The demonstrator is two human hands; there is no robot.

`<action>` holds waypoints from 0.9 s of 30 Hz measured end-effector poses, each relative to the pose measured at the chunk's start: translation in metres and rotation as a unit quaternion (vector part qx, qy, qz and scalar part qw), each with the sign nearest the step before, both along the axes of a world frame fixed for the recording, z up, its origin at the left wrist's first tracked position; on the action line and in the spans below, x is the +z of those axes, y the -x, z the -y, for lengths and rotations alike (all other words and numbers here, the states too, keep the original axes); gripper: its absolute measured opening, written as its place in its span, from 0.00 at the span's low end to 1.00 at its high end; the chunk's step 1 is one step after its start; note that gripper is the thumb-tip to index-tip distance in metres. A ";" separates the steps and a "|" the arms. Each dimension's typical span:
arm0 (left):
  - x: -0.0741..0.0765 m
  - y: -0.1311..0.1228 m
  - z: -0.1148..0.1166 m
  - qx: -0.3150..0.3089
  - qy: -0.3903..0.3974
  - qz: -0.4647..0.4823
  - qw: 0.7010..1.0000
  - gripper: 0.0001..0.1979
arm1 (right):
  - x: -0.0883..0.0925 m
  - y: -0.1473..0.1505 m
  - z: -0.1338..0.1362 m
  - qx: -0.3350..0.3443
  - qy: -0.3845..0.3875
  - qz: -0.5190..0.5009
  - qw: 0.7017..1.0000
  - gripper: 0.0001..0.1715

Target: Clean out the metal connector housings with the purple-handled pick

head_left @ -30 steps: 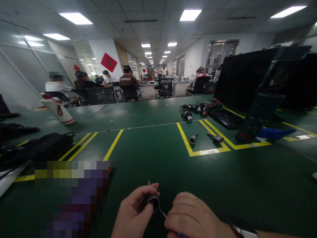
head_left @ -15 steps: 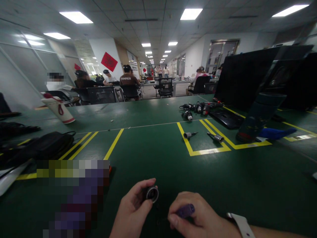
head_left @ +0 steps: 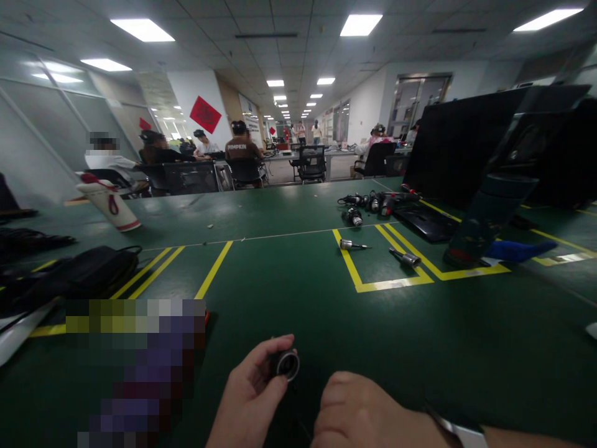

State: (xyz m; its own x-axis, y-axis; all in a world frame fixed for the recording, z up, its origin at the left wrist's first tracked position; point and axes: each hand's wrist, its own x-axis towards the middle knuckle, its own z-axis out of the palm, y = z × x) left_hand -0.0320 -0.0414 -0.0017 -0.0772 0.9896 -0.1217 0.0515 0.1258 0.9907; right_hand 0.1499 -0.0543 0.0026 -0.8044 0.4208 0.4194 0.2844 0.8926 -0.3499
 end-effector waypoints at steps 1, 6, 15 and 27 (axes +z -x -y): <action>0.001 0.000 0.000 0.000 0.002 -0.001 1.000 0.15 | 0.001 0.000 0.000 0.007 0.004 0.002 1.000 0.09; 0.001 -0.001 0.001 -0.007 -0.001 0.006 1.000 0.15 | -0.004 0.003 -0.003 -0.094 0.359 -0.188 0.909 0.10; 0.015 -0.004 0.006 0.019 0.012 0.015 1.000 0.14 | -0.002 -0.002 -0.008 -0.148 0.675 -0.405 0.599 0.16; 0.022 -0.004 0.011 -0.023 0.026 0.046 0.998 0.14 | 0.015 -0.016 0.000 -0.084 0.293 -0.324 0.895 0.10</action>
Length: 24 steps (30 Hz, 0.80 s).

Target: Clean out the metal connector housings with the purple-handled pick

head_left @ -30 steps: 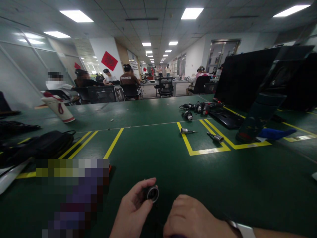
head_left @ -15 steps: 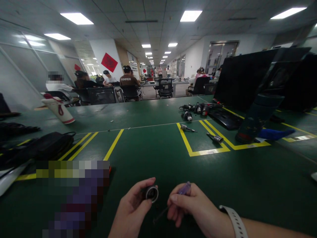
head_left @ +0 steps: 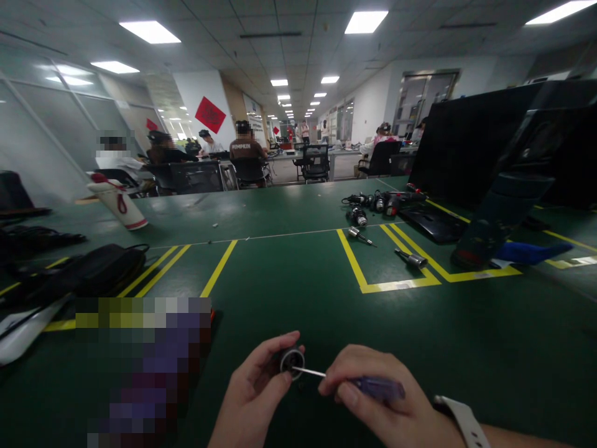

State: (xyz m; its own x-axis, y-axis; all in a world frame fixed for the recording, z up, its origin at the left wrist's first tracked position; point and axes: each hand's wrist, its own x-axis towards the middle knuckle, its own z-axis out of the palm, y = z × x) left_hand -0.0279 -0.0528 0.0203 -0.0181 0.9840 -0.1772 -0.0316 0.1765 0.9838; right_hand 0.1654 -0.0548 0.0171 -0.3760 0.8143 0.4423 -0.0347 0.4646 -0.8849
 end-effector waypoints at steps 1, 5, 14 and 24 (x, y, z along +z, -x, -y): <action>0.000 0.000 0.000 -0.003 -0.004 0.001 1.000 0.13 | 0.001 0.001 0.001 0.005 -0.050 0.010 0.999 0.10; -0.001 0.000 0.000 -0.007 -0.009 0.003 1.000 0.12 | 0.000 0.003 0.003 0.012 -0.138 0.042 0.990 0.14; -0.003 0.000 0.001 -0.025 -0.028 -0.008 0.999 0.10 | -0.012 0.011 -0.003 -0.006 -0.267 0.079 0.961 0.14; -0.011 0.005 -0.002 -0.037 -0.056 -0.019 0.998 0.11 | -0.001 0.005 0.003 -0.005 -0.096 0.048 0.994 0.10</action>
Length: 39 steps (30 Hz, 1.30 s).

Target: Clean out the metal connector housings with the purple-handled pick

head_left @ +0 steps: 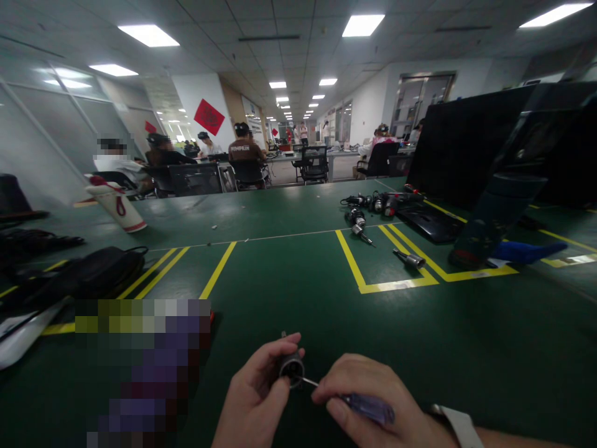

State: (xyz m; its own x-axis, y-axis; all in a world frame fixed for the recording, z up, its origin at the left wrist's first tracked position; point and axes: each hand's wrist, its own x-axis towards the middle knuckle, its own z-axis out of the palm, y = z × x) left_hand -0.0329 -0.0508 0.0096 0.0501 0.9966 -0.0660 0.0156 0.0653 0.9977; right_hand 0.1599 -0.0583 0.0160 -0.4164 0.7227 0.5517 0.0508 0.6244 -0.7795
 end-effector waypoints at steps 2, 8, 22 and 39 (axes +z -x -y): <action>-0.002 0.000 -0.001 0.001 -0.007 -0.002 1.000 0.11 | -0.001 0.000 0.000 -0.005 0.022 0.001 1.000 0.10; -0.008 0.002 -0.002 -0.014 -0.024 -0.028 0.999 0.12 | -0.003 0.002 0.000 -0.023 0.035 0.002 0.999 0.10; -0.005 -0.002 0.001 -0.019 -0.073 -0.049 0.996 0.16 | -0.004 0.002 -0.006 -0.001 0.375 -0.125 0.919 0.16; -0.003 -0.003 -0.001 0.015 0.011 -0.012 1.000 0.12 | 0.002 0.001 0.001 -0.035 -0.003 0.024 0.999 0.09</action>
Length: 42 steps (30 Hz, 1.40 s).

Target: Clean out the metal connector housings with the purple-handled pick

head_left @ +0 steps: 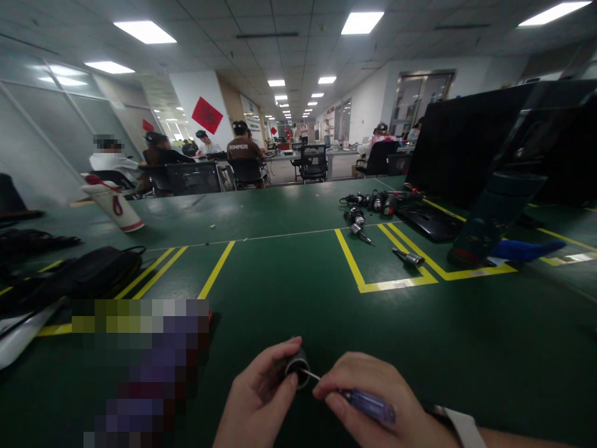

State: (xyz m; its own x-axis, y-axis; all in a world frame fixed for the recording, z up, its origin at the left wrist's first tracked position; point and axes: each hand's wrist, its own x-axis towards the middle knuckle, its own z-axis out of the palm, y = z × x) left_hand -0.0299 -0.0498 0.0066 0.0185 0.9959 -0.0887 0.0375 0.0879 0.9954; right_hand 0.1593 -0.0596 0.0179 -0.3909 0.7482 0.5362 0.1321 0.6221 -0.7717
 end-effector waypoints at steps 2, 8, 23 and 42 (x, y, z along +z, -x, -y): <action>0.000 0.001 0.000 0.002 -0.010 0.004 1.000 0.11 | -0.001 0.000 0.001 0.000 -0.014 0.008 1.000 0.10; 0.005 0.001 0.000 -0.010 -0.017 -0.042 0.999 0.09 | 0.000 0.000 0.001 0.010 -0.051 0.034 0.998 0.09; 0.007 0.000 0.001 -0.008 -0.042 -0.076 0.996 0.09 | -0.001 0.001 -0.001 0.023 -0.125 0.073 0.989 0.10; 0.002 0.002 0.001 -0.014 -0.042 -0.076 0.996 0.09 | -0.001 0.001 0.000 0.015 -0.163 0.089 0.982 0.10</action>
State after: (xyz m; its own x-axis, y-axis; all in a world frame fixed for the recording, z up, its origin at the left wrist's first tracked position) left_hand -0.0316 -0.0511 0.0086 0.0388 0.9992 -0.0096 0.1894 0.0021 0.9819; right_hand 0.1587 -0.0600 0.0166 -0.5204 0.5341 0.6663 0.2248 0.8384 -0.4965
